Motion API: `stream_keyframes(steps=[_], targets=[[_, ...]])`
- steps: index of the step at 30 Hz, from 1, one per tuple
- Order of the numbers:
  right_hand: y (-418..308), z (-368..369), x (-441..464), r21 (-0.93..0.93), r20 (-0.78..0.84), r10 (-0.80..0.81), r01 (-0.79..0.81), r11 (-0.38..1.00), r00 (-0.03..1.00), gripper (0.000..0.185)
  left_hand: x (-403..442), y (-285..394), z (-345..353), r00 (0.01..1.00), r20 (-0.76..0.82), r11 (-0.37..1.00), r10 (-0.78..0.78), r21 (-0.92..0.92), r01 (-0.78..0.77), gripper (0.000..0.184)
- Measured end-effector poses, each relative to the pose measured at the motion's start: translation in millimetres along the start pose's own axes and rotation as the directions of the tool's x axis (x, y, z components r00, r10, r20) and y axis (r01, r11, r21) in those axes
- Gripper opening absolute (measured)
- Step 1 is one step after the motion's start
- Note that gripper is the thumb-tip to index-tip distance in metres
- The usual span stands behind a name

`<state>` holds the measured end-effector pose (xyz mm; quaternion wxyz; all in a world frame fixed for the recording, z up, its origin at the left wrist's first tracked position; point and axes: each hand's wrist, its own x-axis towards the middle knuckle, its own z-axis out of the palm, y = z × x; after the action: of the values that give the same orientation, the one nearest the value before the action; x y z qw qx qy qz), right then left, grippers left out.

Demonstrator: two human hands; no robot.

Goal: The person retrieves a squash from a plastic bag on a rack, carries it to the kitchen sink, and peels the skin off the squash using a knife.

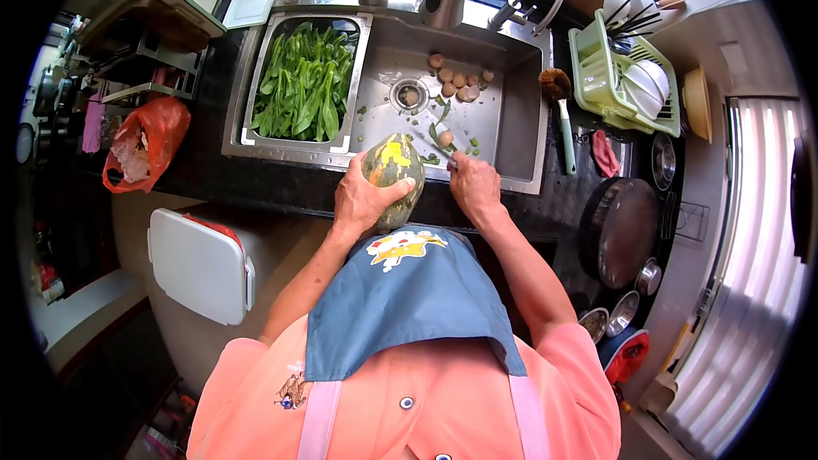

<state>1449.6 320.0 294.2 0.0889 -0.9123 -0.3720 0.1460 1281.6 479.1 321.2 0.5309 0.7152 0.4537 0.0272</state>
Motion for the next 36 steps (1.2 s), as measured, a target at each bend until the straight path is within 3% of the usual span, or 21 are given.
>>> stream_keyframes(steps=[4, 9, 10, 11, 16, 23, 27, 29, 36], targets=[[-40, -24, -16, -0.049, 0.129, -0.119, 0.126, 0.991, 0.984, 0.006, -3, 4, 2, 1.0, 0.005, 0.999, 0.024, 0.047, -0.024, 0.102], [-26, 3, -4, 0.015, 0.007, -0.111, 0.111, 0.994, 0.994, 0.01, -6, 8, -3, 1.0, 0.023, 0.999, 0.007, 0.032, -0.008, 0.103], [-15, 5, 6, -0.042, 0.049, 0.03, -0.028, 0.999, 0.998, 0.012, -7, 8, -3, 0.999, 0.034, 1.0, 0.005, 0.014, -0.005, 0.103], [-2, 5, 5, -0.026, 0.058, 0.029, -0.028, 0.999, 0.998, 0.013, -9, 4, -1, 0.999, 0.035, 0.999, 0.026, 0.022, -0.027, 0.103], [-31, -26, -7, -0.03, 0.139, -0.087, 0.092, 0.995, 0.987, 0.011, -10, 6, 1, 0.998, 0.012, 0.99, 0.065, 0.125, -0.066, 0.103], [-36, -19, -11, -0.007, 0.125, -0.149, 0.151, 0.988, 0.981, 0.013, -12, -2, 1, 0.996, 0.007, 0.993, 0.088, 0.084, -0.088, 0.104], [2, 8, 12, -0.092, 0.125, 0.046, -0.035, 0.995, 0.991, 0.017, -14, -5, 2, 0.994, 0.013, 0.992, 0.108, 0.069, -0.108, 0.105], [8, 2, 10, -0.084, 0.092, 0.002, 0.006, 0.996, 0.996, 0.017, -15, -14, 4, 0.985, -0.008, 0.983, 0.17, 0.077, -0.168, 0.105], [-38, -28, -4, -0.054, 0.144, -0.167, 0.177, 0.983, 0.975, 0.011, -20, -2, 6, 0.987, 0.017, 0.972, 0.157, 0.175, -0.158, 0.109]])
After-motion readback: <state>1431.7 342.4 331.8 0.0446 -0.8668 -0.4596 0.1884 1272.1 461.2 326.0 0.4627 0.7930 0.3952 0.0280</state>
